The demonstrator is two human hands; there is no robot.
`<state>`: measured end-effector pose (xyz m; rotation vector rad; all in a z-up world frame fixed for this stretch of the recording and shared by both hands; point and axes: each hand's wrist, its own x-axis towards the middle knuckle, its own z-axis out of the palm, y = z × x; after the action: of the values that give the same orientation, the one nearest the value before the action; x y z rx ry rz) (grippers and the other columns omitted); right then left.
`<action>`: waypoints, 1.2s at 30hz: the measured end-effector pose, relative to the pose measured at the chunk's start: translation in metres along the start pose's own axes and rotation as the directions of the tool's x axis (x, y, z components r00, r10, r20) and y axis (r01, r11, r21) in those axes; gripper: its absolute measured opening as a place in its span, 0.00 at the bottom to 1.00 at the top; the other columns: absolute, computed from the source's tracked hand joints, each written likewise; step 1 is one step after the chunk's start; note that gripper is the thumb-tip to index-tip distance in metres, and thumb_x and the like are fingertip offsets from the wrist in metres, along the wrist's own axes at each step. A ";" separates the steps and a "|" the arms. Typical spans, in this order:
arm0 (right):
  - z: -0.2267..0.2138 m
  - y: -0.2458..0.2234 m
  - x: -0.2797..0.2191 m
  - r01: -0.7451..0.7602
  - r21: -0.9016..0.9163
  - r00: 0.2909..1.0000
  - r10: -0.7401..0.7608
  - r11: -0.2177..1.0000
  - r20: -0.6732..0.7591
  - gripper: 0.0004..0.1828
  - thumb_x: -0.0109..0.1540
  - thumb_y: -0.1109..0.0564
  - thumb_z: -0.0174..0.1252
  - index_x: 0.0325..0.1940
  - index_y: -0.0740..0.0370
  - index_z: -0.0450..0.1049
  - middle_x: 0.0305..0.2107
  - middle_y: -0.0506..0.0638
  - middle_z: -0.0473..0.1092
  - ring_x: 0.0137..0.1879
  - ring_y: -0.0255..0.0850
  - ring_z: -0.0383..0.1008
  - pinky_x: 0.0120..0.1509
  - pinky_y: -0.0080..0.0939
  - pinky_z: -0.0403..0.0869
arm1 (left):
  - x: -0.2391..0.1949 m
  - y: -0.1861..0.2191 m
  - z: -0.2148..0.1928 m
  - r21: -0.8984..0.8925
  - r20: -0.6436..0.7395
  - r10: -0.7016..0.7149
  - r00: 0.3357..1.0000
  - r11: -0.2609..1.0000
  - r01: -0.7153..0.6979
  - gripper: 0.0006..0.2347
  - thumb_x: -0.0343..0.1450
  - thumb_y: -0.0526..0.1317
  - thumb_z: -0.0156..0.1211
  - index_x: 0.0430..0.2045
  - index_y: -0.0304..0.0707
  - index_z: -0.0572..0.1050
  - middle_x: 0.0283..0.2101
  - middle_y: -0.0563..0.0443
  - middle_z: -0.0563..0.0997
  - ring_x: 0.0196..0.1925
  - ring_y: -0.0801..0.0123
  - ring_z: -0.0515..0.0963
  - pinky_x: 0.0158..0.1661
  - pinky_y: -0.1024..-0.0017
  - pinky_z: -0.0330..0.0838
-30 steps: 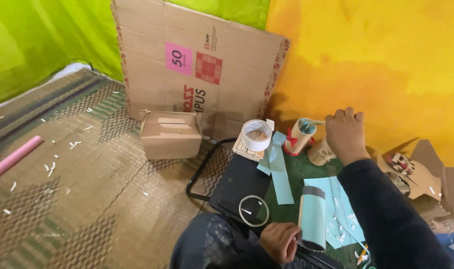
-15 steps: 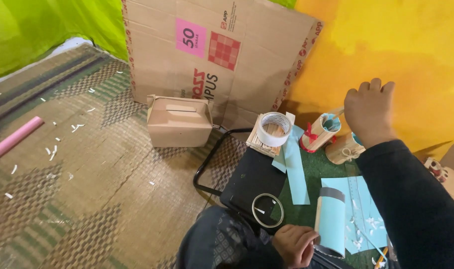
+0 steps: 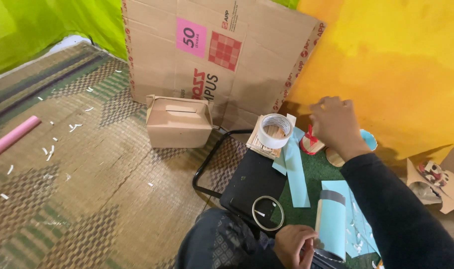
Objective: Measuring, cutting, and attaching wooden sticks to cardboard tubes to create a craft item.
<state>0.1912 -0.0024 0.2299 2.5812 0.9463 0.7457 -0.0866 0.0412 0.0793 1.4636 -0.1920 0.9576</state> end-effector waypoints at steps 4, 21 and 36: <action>0.020 -0.045 -0.003 0.094 0.419 0.982 -0.152 0.903 0.108 0.31 0.58 0.49 0.61 0.66 0.49 0.71 0.65 0.54 0.62 0.69 0.54 0.60 0.68 0.58 0.65 | 0.051 0.022 -0.017 -0.072 0.008 -0.110 0.994 0.991 0.110 0.12 0.55 0.27 0.57 0.31 0.29 0.77 0.35 0.37 0.84 0.32 0.52 0.82 0.38 0.61 0.77; 0.025 -0.074 -0.024 -0.258 0.754 0.960 0.249 0.604 0.129 0.44 0.51 0.44 0.74 0.69 0.55 0.68 0.63 0.66 0.59 0.72 0.65 0.63 0.74 0.59 0.65 | 0.162 -0.155 -0.067 0.536 0.182 -0.261 0.948 0.835 0.127 0.23 0.67 0.39 0.67 0.56 0.42 0.67 0.61 0.41 0.70 0.65 0.41 0.69 0.57 0.42 0.69; 0.010 -0.133 -0.087 -0.163 0.797 0.938 -0.159 0.582 0.308 0.43 0.49 0.53 0.76 0.67 0.53 0.66 0.72 0.54 0.49 0.73 0.54 0.61 0.69 0.49 0.69 | 0.151 -0.192 -0.078 -0.167 -0.118 -0.649 0.751 0.759 0.629 0.12 0.73 0.29 0.50 0.46 0.36 0.79 0.48 0.47 0.84 0.51 0.65 0.83 0.55 0.72 0.74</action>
<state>0.0723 0.0375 0.1325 3.2994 1.3961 -0.3034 0.0988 0.2083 0.0211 1.1972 0.3671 0.4808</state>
